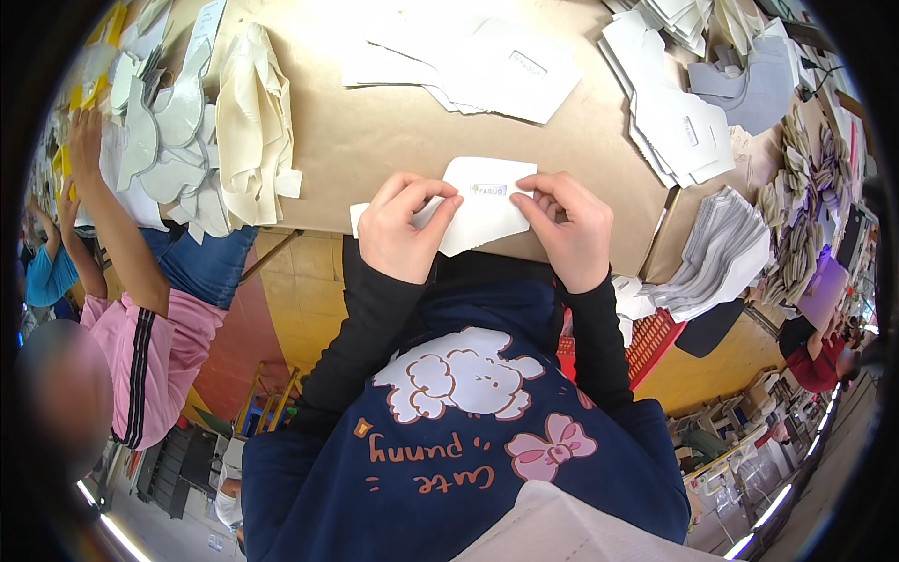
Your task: The person repeatedly picks small white rectangular pieces and larger white fabric pieces from a table, aligns the small piece onto the fabric, and folds the fabric around it to form a mask-like shape. The person handles items one at a time and places finished units aside.
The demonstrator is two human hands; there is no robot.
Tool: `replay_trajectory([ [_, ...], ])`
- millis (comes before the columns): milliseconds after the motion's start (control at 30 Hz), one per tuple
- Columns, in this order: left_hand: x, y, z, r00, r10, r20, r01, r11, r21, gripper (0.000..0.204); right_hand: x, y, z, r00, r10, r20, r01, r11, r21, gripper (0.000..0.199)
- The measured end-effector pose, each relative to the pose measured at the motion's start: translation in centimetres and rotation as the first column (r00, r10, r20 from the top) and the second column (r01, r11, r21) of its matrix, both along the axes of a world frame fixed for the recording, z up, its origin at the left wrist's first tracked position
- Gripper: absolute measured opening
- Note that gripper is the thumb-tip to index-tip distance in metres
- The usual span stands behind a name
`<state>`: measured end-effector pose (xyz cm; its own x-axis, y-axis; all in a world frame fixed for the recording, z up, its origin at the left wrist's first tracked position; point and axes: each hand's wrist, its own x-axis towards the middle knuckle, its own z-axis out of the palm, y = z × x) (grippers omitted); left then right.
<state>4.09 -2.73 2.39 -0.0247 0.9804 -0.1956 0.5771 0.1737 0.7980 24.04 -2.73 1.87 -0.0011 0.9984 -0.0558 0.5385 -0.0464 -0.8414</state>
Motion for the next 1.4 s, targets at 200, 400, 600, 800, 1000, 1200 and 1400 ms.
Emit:
replay_trajectory([
  [200, 0.10, -0.05, -0.08, 1.000, -0.001, -0.006, 0.001, 1.000, 0.014, 0.007, -0.01, 0.02, 0.05, 1.000, 0.007, -0.008, -0.007, 1.000, -0.007, 0.016],
  [400, 0.20, -0.10, -0.19, 1.000, 0.002, -0.023, -0.001, 0.999, 0.035, 0.007, -0.04, -0.01, 0.07, 1.000, 0.010, 0.001, -0.010, 1.000, -0.009, 0.016],
  [600, 0.10, 0.10, -0.08, 1.000, -0.001, -0.019, 0.002, 1.000, 0.014, 0.007, -0.24, 0.01, -0.02, 1.000, -0.010, 0.001, 0.010, 1.000, 0.003, 0.016],
  [800, 0.00, 0.21, -0.02, 1.000, 0.002, -0.018, -0.002, 1.000, 0.004, 0.007, -0.32, 0.03, 0.09, 1.000, -0.005, 0.010, 0.004, 1.000, 0.009, 0.016],
  [1000, 0.34, 0.16, -0.27, 0.999, 0.029, -0.026, -0.028, 0.998, 0.051, 0.008, -0.61, -0.07, 0.43, 0.999, 0.001, 0.038, -0.001, 1.000, 0.002, 0.014],
  [1200, 0.95, 0.00, -0.17, 0.993, 0.021, -0.117, -0.016, 0.999, 0.045, 0.008, -0.41, -0.20, 0.41, 0.993, 0.053, 0.105, -0.052, 0.999, -0.012, 0.015],
  [1400, 0.96, -0.01, -0.19, 0.993, 0.027, -0.111, -0.019, 0.997, 0.074, 0.008, -0.20, -0.58, -0.37, 0.979, 0.141, 0.144, -0.156, 0.983, 0.094, 0.021],
])
